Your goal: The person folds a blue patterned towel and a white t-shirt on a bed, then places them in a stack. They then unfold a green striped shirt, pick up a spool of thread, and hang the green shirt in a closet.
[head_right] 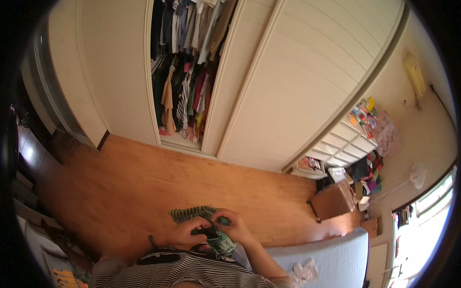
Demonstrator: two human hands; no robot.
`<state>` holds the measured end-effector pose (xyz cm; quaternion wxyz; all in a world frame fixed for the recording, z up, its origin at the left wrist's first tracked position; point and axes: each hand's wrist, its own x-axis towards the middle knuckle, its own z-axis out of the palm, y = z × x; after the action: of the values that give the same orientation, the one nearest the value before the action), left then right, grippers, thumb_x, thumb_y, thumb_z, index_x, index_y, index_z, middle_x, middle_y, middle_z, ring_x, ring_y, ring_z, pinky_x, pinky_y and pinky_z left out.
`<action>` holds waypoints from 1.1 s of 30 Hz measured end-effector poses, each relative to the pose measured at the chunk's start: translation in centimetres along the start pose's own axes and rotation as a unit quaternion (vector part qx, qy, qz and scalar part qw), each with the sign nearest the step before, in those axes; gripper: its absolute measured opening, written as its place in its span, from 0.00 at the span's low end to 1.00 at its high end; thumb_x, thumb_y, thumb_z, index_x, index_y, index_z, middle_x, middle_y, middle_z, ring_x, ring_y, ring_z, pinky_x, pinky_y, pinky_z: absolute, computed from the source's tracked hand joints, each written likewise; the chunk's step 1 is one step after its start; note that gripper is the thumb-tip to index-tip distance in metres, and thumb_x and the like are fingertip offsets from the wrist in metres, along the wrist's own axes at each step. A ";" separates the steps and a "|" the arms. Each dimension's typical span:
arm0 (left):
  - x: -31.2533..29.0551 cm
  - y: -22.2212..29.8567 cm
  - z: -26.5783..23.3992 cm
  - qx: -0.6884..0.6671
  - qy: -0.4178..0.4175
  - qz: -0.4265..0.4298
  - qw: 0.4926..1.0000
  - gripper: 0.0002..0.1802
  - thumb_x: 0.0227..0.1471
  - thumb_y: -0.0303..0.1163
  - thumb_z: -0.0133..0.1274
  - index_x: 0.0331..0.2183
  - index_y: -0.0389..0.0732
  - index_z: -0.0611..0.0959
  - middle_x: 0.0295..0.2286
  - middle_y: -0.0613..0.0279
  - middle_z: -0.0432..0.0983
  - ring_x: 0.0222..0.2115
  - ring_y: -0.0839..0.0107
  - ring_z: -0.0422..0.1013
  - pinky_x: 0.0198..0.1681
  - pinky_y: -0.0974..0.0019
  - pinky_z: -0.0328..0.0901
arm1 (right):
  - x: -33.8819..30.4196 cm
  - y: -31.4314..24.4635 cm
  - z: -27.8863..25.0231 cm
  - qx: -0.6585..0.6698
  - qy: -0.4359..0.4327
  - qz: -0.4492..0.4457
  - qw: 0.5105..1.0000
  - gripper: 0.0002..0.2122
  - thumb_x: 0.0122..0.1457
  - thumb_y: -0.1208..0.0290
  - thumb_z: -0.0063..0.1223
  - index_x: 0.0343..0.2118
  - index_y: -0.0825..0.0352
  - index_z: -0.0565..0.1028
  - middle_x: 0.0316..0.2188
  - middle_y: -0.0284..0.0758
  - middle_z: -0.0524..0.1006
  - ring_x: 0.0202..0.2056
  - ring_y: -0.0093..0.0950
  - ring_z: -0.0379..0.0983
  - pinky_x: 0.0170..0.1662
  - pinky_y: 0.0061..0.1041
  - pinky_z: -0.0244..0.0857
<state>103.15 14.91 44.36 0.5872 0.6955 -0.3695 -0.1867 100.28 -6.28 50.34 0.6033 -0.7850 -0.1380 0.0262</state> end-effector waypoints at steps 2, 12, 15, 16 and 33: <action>2.3 0.9 -2.2 -0.009 0.103 -0.026 0.994 0.17 0.48 0.31 0.59 0.38 0.34 0.74 0.32 0.57 0.72 0.32 0.68 0.71 0.36 0.66 0.66 | 6.0 0.7 1.2 -0.018 -0.044 -0.010 0.999 0.04 0.52 0.82 0.54 0.31 0.68 0.73 0.27 0.31 0.74 0.30 0.20 0.70 0.35 0.19 0.64; 8.7 -10.7 -20.6 -0.250 0.201 -0.083 0.944 0.04 0.52 0.22 0.53 0.33 0.32 0.76 0.29 0.66 0.73 0.31 0.81 0.69 0.36 0.76 0.65 | 29.8 3.8 6.4 -0.038 -0.100 0.029 0.994 0.06 0.51 0.80 0.54 0.31 0.68 0.70 0.25 0.32 0.71 0.28 0.20 0.68 0.32 0.20 0.63; 10.7 -11.0 -26.8 -0.269 0.201 -0.078 0.939 0.03 0.52 0.21 0.52 0.32 0.33 0.76 0.28 0.68 0.72 0.29 0.82 0.67 0.33 0.76 0.64 | 35.4 3.1 6.8 -0.068 -0.075 0.029 0.994 0.09 0.47 0.82 0.53 0.32 0.68 0.68 0.23 0.36 0.70 0.26 0.27 0.68 0.30 0.24 0.63; 11.4 -11.4 -28.8 -0.262 0.192 -0.084 0.942 0.02 0.52 0.21 0.52 0.31 0.33 0.76 0.28 0.68 0.72 0.29 0.82 0.67 0.32 0.76 0.63 | 37.2 2.5 6.7 -0.075 -0.075 0.031 0.994 0.10 0.46 0.82 0.53 0.32 0.67 0.67 0.24 0.38 0.71 0.26 0.29 0.69 0.30 0.25 0.63; 26.0 -19.4 -52.5 0.323 0.292 -0.127 0.891 0.21 0.35 0.16 0.53 0.37 0.38 0.72 0.34 0.49 0.70 0.36 0.49 0.69 0.36 0.53 0.65 | 63.2 10.6 2.5 -0.092 0.107 -0.168 0.976 0.11 0.37 0.89 0.42 0.26 0.71 0.68 0.25 0.40 0.66 0.28 0.37 0.65 0.31 0.26 0.60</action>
<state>162.37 32.22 42.98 0.3827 0.9111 -0.1300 0.0812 162.41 9.28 47.45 0.5353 -0.8012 -0.2046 -0.1722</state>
